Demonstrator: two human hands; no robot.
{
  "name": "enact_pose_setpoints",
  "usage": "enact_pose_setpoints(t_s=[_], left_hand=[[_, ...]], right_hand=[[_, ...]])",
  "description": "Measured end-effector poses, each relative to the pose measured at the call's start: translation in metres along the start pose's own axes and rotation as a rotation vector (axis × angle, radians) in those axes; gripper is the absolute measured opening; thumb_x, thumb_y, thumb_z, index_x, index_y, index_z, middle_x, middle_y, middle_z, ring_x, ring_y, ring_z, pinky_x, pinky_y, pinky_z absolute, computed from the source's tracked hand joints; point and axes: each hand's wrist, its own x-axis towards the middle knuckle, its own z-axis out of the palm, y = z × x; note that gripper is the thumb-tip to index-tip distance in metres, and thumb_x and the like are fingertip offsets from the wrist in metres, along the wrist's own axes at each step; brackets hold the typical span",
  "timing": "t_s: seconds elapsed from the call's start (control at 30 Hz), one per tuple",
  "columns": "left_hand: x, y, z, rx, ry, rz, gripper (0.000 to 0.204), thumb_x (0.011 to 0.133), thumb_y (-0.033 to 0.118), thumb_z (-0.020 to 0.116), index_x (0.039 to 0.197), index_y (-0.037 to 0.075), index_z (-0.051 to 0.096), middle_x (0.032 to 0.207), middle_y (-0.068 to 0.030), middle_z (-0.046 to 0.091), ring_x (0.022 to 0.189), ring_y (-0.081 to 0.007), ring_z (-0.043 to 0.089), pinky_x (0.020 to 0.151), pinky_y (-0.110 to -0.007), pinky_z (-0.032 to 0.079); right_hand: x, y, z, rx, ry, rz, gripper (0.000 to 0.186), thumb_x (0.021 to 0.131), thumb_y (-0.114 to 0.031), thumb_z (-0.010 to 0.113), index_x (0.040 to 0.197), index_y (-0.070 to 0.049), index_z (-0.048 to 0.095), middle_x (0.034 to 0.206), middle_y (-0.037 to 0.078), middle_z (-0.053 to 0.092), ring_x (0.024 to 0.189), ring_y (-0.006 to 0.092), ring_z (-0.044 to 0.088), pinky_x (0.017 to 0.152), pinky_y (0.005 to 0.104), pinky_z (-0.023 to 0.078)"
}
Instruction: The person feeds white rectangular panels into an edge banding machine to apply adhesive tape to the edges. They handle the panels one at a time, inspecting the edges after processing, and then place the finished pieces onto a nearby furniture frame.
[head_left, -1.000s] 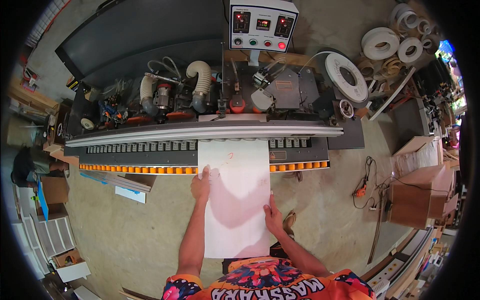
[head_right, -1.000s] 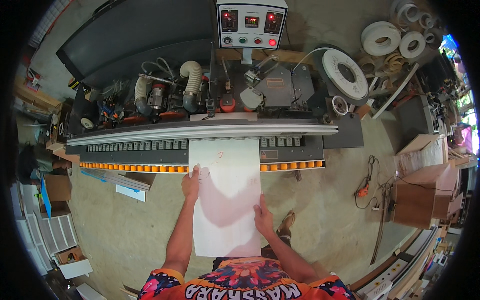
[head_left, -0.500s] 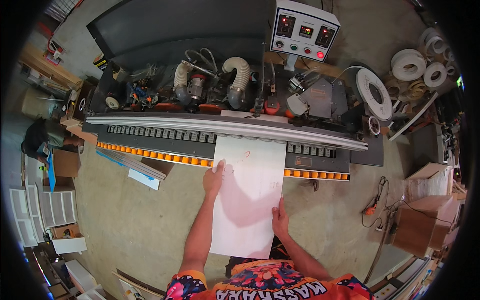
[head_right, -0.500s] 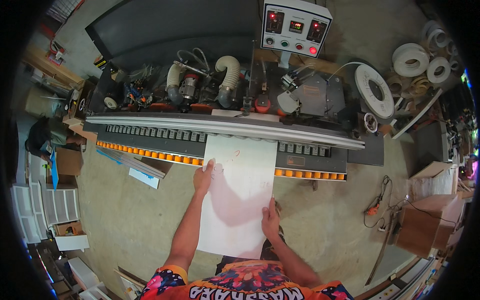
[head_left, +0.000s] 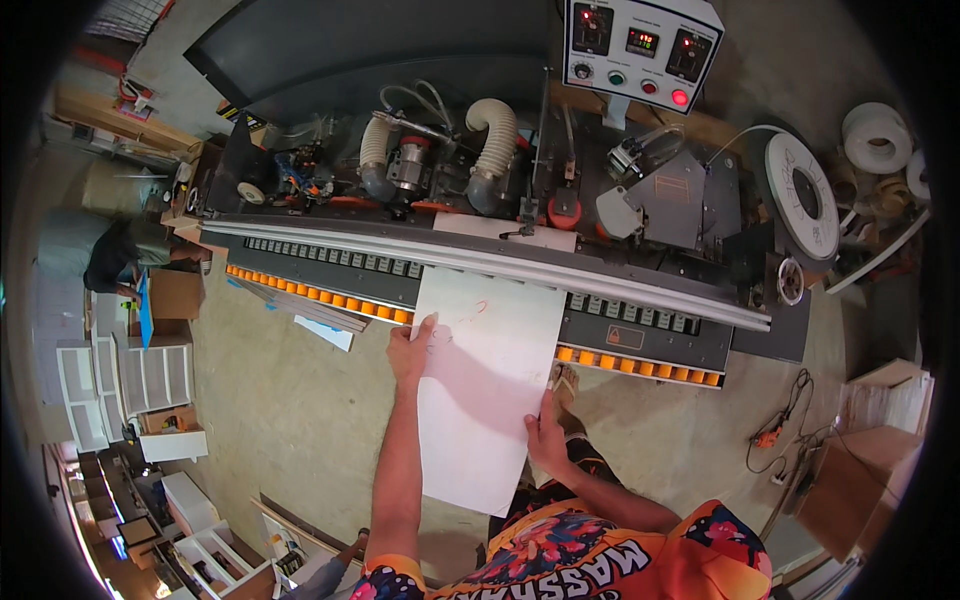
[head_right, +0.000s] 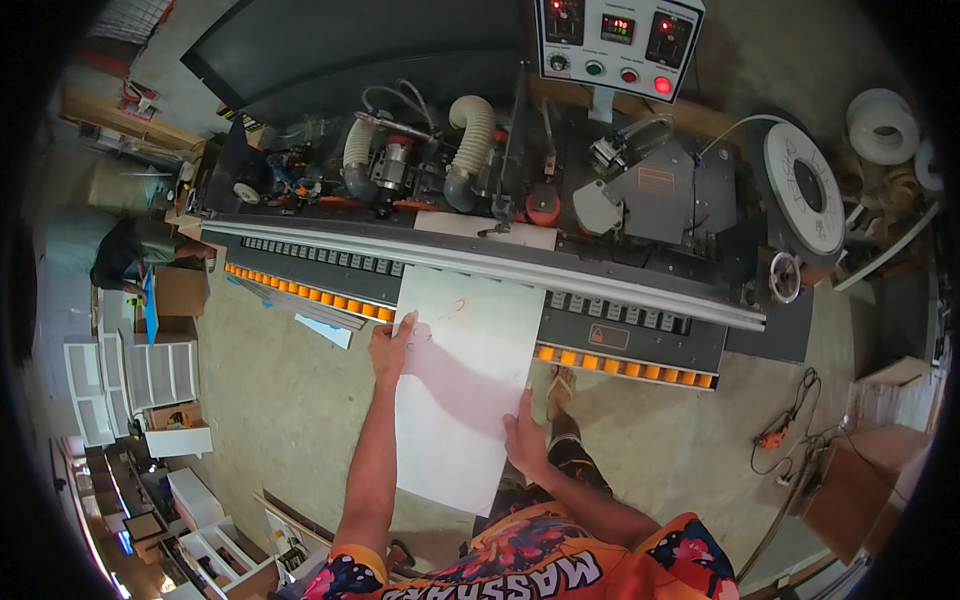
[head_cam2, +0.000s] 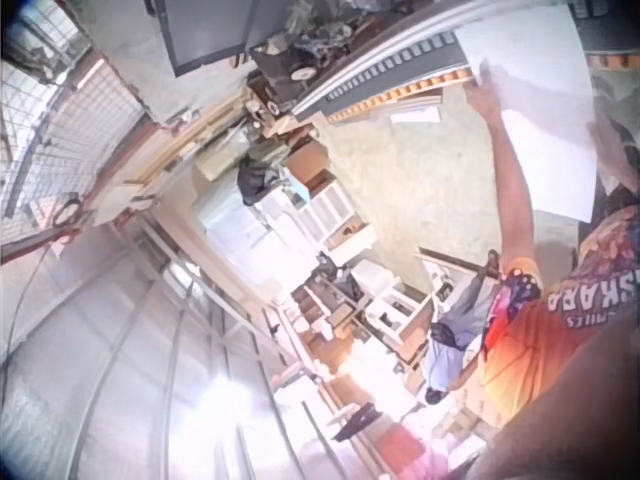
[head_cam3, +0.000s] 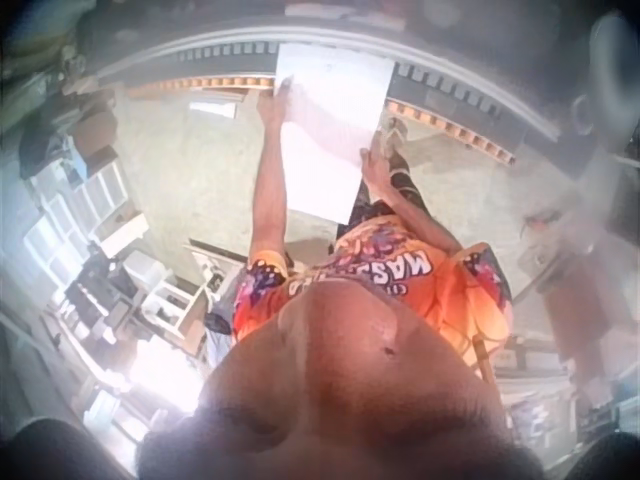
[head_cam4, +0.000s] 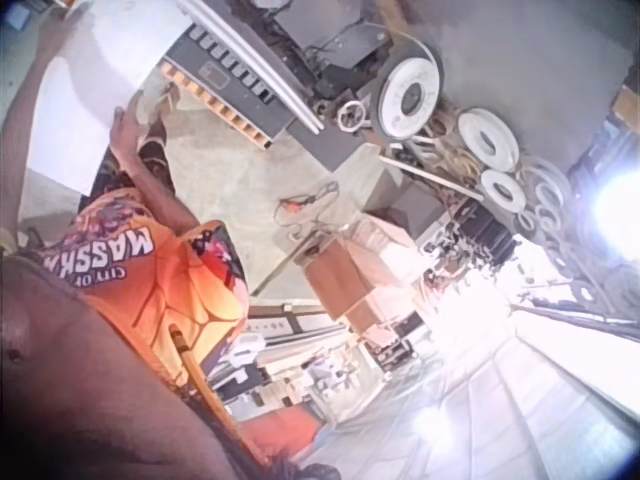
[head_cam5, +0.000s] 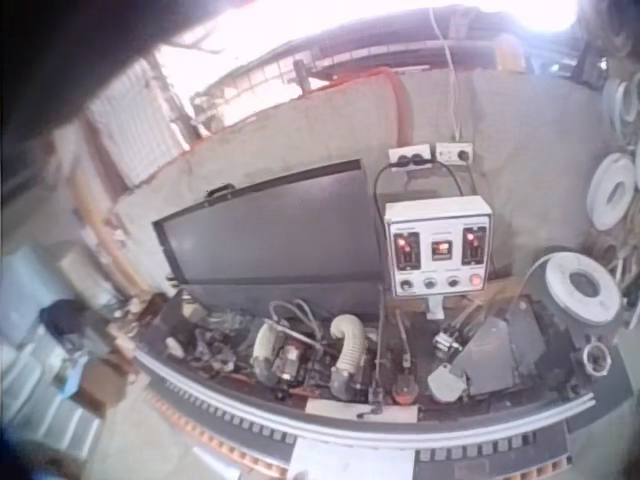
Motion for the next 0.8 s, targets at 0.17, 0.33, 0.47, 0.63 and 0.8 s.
enact_pose_setpoints(t_s=[0.17,0.33,0.47,0.63,0.8], left_hand=[[-0.019,-0.013,-0.008,0.149,0.306,0.143,0.077,0.083,0.057,0.080,0.122,-0.006,0.059,0.116,-0.0240,0.064,0.110,-0.0410,0.062,0.095,-0.048,0.050],[-0.106,-0.060,-0.050,0.203,0.541,0.083,0.079,0.087,0.054,0.078,0.131,-0.006,0.053,0.130,-0.0278,0.056,0.123,-0.0447,0.054,0.104,-0.052,0.044],[-0.214,-0.155,-0.080,0.493,0.719,-0.264,0.088,0.088,0.060,0.074,0.139,-0.007,0.048,0.135,-0.0300,0.052,0.129,-0.0471,0.048,0.109,-0.054,0.040],[-0.313,-0.242,-0.070,-0.038,0.524,-0.828,0.091,0.091,0.064,0.068,0.145,-0.006,0.043,0.132,-0.0267,0.057,0.119,-0.0411,0.059,0.097,-0.052,0.050],[-0.332,-0.216,-0.043,-0.908,0.385,-0.892,0.078,0.094,0.059,0.067,0.137,-0.004,0.052,0.119,-0.0178,0.063,0.100,-0.0287,0.067,0.082,-0.041,0.055]], right_hand=[[0.026,-0.020,-0.011,-0.064,-0.168,0.029,0.087,0.102,-0.021,0.056,0.161,0.003,-0.003,0.097,0.036,0.067,0.083,0.0526,0.067,0.077,0.0534,0.053],[0.048,-0.012,-0.005,-0.202,-0.196,-0.074,0.093,0.100,-0.025,0.058,0.159,0.007,-0.006,0.089,0.032,0.068,0.076,0.0503,0.067,0.070,0.0560,0.054],[0.062,-0.036,-0.012,-0.289,-0.247,-0.074,0.094,0.099,-0.027,0.059,0.157,0.011,-0.006,0.085,0.029,0.069,0.072,0.0485,0.067,0.068,0.0565,0.054],[0.069,-0.046,-0.009,-0.299,-0.295,-0.147,0.098,0.098,-0.028,0.060,0.156,0.013,-0.008,0.083,0.029,0.070,0.072,0.0489,0.068,0.069,0.0569,0.054],[0.078,-0.062,-0.012,-0.428,-0.340,-0.128,0.099,0.098,-0.029,0.060,0.155,0.013,-0.010,0.085,0.029,0.070,0.076,0.0490,0.069,0.072,0.0563,0.055]])
